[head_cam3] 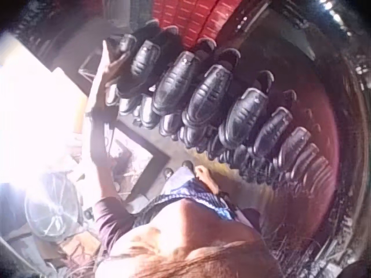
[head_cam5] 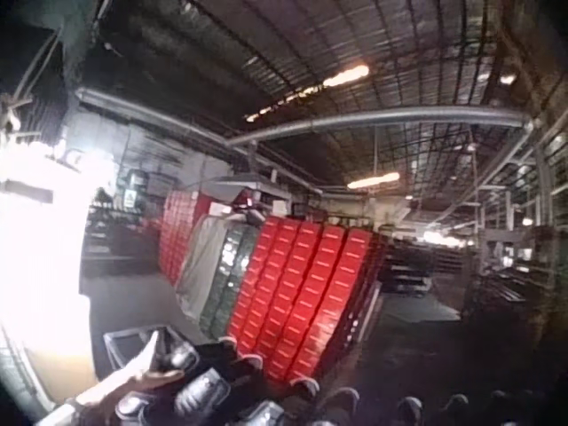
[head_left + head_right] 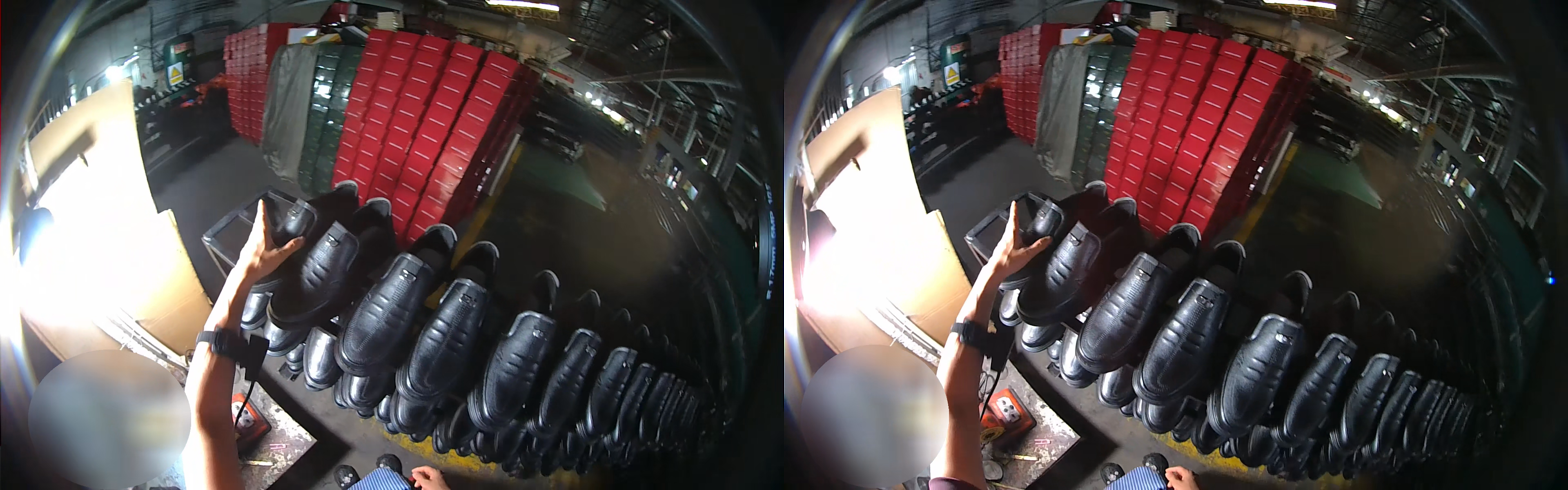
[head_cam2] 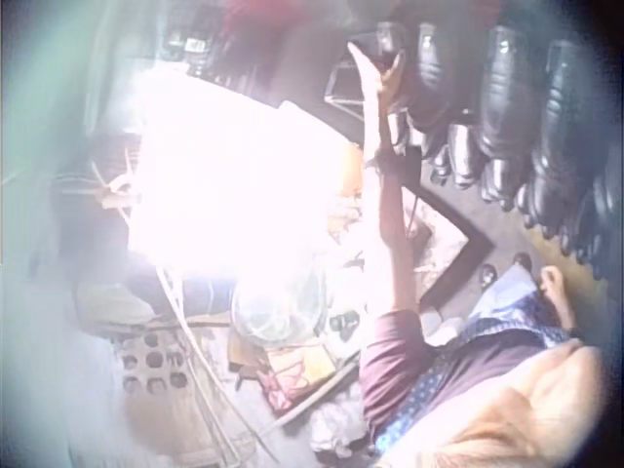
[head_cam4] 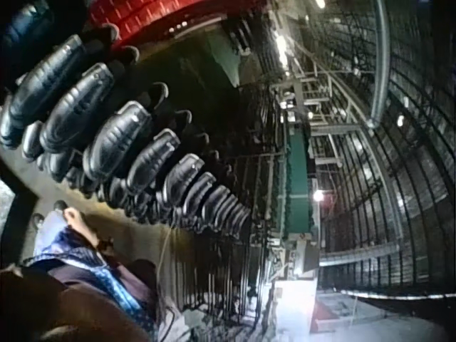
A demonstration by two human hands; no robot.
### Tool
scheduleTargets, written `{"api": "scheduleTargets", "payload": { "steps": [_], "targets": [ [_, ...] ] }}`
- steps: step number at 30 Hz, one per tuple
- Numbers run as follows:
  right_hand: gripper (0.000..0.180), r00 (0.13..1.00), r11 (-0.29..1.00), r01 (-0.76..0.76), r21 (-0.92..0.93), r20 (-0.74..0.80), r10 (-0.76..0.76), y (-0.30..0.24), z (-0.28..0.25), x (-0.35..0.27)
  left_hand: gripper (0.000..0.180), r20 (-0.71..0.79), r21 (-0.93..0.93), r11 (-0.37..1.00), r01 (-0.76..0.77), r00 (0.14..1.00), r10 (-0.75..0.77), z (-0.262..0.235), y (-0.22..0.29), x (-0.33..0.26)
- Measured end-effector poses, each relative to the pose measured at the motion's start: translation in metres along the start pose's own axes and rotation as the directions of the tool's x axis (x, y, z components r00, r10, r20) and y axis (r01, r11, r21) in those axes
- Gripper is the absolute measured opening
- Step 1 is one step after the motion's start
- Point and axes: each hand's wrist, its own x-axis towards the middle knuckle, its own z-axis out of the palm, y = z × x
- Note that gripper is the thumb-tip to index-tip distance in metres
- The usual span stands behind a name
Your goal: The person selects a shoe from a rack, holds it under a nozzle, and turns it over by hand. They then apply a substance to the shoe with a brush and return it to the rack.
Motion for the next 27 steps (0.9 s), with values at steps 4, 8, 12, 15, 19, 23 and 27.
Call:
{"api": "scheduleTargets", "payload": {
  "steps": [4, 8, 12, 15, 19, 23, 27],
  "targets": [
    [0.015, 0.995, 0.998, 0.059, -0.022, -0.079, -0.061, -0.014, 0.013, -0.020, 0.076, 0.126, 0.383, 0.918, 0.099, 0.979, -0.159, -0.002, 0.008, 0.014],
    [0.026, 0.989, 0.992, 0.118, 0.040, 0.082, -0.121, -0.078, 0.032, -0.050, 0.057, -0.038, 0.261, 0.930, 0.258, 0.966, -0.257, -0.048, -0.005, -0.018],
    [0.034, 0.914, 0.926, 0.317, 0.206, 0.195, -0.356, -0.199, 0.055, -0.091, 0.046, -0.095, -0.136, 0.951, 0.278, 0.952, -0.292, -0.058, -0.027, -0.087],
    [0.031, 0.558, 0.701, 0.689, 0.182, 0.483, -0.674, -0.309, 0.085, -0.122, 0.025, -0.029, -0.554, 0.764, 0.330, 0.909, -0.415, -0.087, -0.046, -0.165],
    [0.017, 0.021, 0.355, 0.833, 0.425, 0.617, -0.786, -0.388, 0.137, -0.148, 0.021, -0.046, -0.579, 0.715, 0.392, 0.859, -0.509, -0.101, -0.050, -0.247],
    [0.015, 0.166, 0.341, 0.910, 0.235, 0.547, -0.821, -0.360, 0.151, -0.157, 0.019, -0.014, -0.614, 0.646, 0.454, 0.812, -0.584, -0.073, -0.034, -0.291],
    [0.012, 0.133, 0.270, 0.945, 0.186, 0.537, -0.833, -0.361, 0.119, -0.158, 0.028, -0.109, -0.462, 0.780, 0.421, 0.846, -0.522, -0.093, -0.038, -0.336]
  ]
}}
